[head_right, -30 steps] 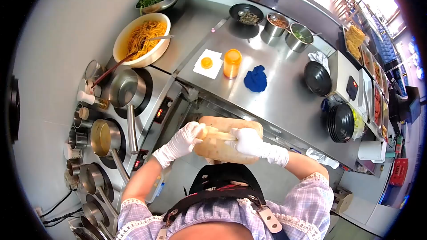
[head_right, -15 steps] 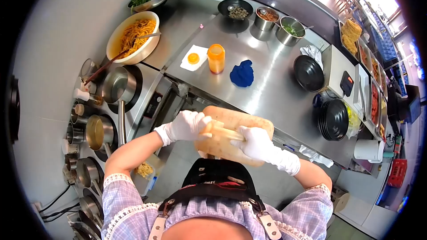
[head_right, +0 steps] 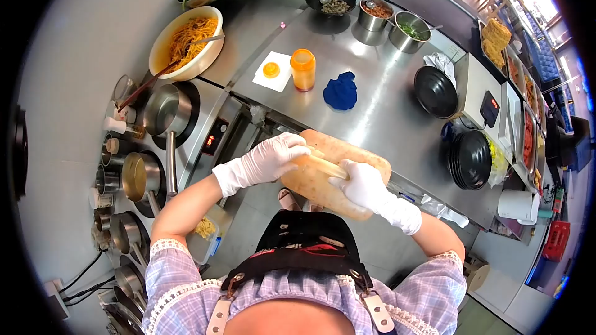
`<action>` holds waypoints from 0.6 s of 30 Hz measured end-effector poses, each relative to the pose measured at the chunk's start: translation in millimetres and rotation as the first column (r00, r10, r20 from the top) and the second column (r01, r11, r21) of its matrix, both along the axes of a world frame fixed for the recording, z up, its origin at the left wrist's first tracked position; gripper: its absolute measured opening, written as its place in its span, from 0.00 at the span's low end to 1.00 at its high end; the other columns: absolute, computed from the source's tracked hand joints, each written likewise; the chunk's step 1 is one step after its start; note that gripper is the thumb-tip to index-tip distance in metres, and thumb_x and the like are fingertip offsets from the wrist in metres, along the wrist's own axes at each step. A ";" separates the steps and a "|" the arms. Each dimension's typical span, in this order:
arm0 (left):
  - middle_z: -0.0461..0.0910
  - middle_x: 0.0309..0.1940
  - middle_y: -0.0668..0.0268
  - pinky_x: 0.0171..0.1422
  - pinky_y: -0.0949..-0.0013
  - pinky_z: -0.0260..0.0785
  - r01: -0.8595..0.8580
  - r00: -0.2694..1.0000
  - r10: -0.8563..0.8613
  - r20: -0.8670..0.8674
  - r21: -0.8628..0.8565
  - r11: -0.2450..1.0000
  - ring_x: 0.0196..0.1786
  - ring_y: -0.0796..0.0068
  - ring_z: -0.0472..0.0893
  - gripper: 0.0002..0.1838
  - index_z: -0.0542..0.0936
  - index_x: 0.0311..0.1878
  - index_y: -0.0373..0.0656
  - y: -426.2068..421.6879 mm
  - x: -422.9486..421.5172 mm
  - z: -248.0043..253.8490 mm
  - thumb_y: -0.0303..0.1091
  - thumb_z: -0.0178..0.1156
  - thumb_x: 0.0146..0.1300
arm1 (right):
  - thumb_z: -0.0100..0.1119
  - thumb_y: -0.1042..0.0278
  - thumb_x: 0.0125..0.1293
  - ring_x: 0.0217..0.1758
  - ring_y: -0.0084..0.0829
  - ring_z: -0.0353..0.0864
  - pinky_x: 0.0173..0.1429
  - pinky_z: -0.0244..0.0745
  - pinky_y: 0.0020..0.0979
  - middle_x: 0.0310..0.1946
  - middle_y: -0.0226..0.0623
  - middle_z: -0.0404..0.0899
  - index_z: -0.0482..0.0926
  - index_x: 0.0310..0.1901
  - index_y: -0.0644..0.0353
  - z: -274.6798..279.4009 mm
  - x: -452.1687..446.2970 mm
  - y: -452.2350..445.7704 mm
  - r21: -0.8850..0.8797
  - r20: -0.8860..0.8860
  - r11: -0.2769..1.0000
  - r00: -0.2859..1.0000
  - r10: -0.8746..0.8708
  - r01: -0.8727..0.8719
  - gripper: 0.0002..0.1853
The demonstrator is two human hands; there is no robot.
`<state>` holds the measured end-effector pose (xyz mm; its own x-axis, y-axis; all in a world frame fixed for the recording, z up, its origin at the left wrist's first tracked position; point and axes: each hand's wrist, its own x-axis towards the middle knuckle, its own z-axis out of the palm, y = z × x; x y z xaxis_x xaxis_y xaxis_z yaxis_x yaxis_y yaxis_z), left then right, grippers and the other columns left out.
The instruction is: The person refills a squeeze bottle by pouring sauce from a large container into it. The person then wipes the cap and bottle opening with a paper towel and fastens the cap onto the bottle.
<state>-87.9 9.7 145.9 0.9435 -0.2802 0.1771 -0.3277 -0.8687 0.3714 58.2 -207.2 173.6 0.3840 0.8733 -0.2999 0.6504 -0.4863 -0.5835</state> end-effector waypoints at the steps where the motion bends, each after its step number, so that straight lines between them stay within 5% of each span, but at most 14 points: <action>1: 0.74 0.53 0.54 0.62 0.59 0.69 -0.242 0.963 0.218 -0.156 -0.156 0.958 0.57 0.50 0.74 0.36 0.67 0.64 0.40 -5.6 -3.2 -4.9 0.36 0.69 0.52 | 0.63 0.53 0.59 0.34 0.49 0.82 0.41 0.76 0.41 0.26 0.49 0.80 0.79 0.38 0.64 -1.2 0.3 0.4 0.001 0.002 1.000 1.000 0.004 -0.004 0.19; 2: 0.75 0.51 0.54 0.61 0.59 0.69 -0.482 0.858 0.389 -0.335 -0.268 0.834 0.57 0.50 0.74 0.36 0.66 0.64 0.39 -8.8 -4.4 -4.3 0.38 0.68 0.54 | 0.64 0.53 0.59 0.34 0.49 0.82 0.41 0.76 0.41 0.26 0.49 0.80 0.79 0.38 0.64 -3.5 0.5 -0.6 -0.023 -0.001 1.000 1.000 0.017 -0.017 0.19; 6: 0.73 0.53 0.54 0.59 0.60 0.71 -0.542 0.796 0.427 -0.429 -0.190 0.818 0.57 0.50 0.73 0.34 0.66 0.64 0.39 -10.4 -8.2 23.7 0.39 0.66 0.56 | 0.65 0.52 0.58 0.34 0.50 0.82 0.41 0.76 0.41 0.27 0.50 0.81 0.79 0.38 0.64 -4.6 3.5 -2.0 0.015 -0.006 1.000 1.000 -0.013 0.013 0.20; 9: 0.68 0.55 0.53 0.56 0.60 0.72 -0.150 0.985 0.159 -0.064 0.122 0.981 0.56 0.52 0.73 0.30 0.68 0.61 0.42 -5.1 -13.7 1.0 0.38 0.66 0.56 | 0.65 0.53 0.58 0.34 0.50 0.82 0.41 0.76 0.41 0.27 0.50 0.81 0.79 0.39 0.65 5.0 4.2 3.7 -0.055 -0.053 0.998 0.999 -0.009 0.006 0.20; 11: 0.69 0.51 0.53 0.53 0.60 0.73 -0.160 0.985 0.162 -0.051 0.047 0.986 0.53 0.53 0.74 0.29 0.69 0.58 0.42 -2.5 -13.1 3.7 0.37 0.66 0.55 | 0.66 0.54 0.58 0.35 0.47 0.83 0.42 0.76 0.39 0.29 0.50 0.81 0.79 0.42 0.66 4.9 5.1 6.3 -0.066 -0.042 0.998 0.999 0.016 -0.019 0.21; 13: 0.69 0.52 0.53 0.53 0.60 0.74 -0.464 0.762 0.390 -0.517 -0.015 0.886 0.53 0.52 0.74 0.32 0.68 0.60 0.42 -7.5 -9.4 25.0 0.35 0.68 0.51 | 0.67 0.55 0.58 0.37 0.45 0.83 0.44 0.76 0.36 0.31 0.49 0.82 0.80 0.45 0.66 4.8 3.9 6.6 -0.077 -0.031 0.996 0.999 0.037 -0.039 0.22; 15: 0.69 0.53 0.55 0.53 0.61 0.74 -0.497 0.755 0.421 -0.503 -0.020 0.868 0.53 0.54 0.75 0.35 0.68 0.62 0.43 -6.8 -12.0 25.6 0.35 0.69 0.49 | 0.65 0.54 0.58 0.35 0.49 0.82 0.42 0.76 0.40 0.28 0.50 0.81 0.79 0.39 0.65 5.7 3.3 8.0 -0.020 -0.055 1.000 0.998 0.020 -0.021 0.19; 17: 0.69 0.55 0.56 0.53 0.62 0.74 -0.314 0.946 0.313 -0.081 0.001 0.949 0.53 0.55 0.76 0.38 0.66 0.64 0.43 -9.3 -15.0 24.7 0.35 0.70 0.48 | 0.65 0.54 0.58 0.36 0.49 0.82 0.42 0.76 0.40 0.28 0.50 0.81 0.79 0.39 0.64 8.1 5.3 10.0 -0.029 -0.062 0.999 0.997 0.038 -0.040 0.19; 18: 0.69 0.53 0.58 0.52 0.61 0.74 -0.244 0.965 0.246 -0.092 0.036 0.969 0.51 0.57 0.76 0.37 0.67 0.61 0.43 -10.3 -15.5 21.3 0.32 0.70 0.46 | 0.65 0.54 0.58 0.36 0.49 0.82 0.43 0.76 0.40 0.29 0.50 0.81 0.80 0.40 0.64 8.6 6.4 10.4 -0.043 -0.068 0.998 0.997 0.048 -0.051 0.19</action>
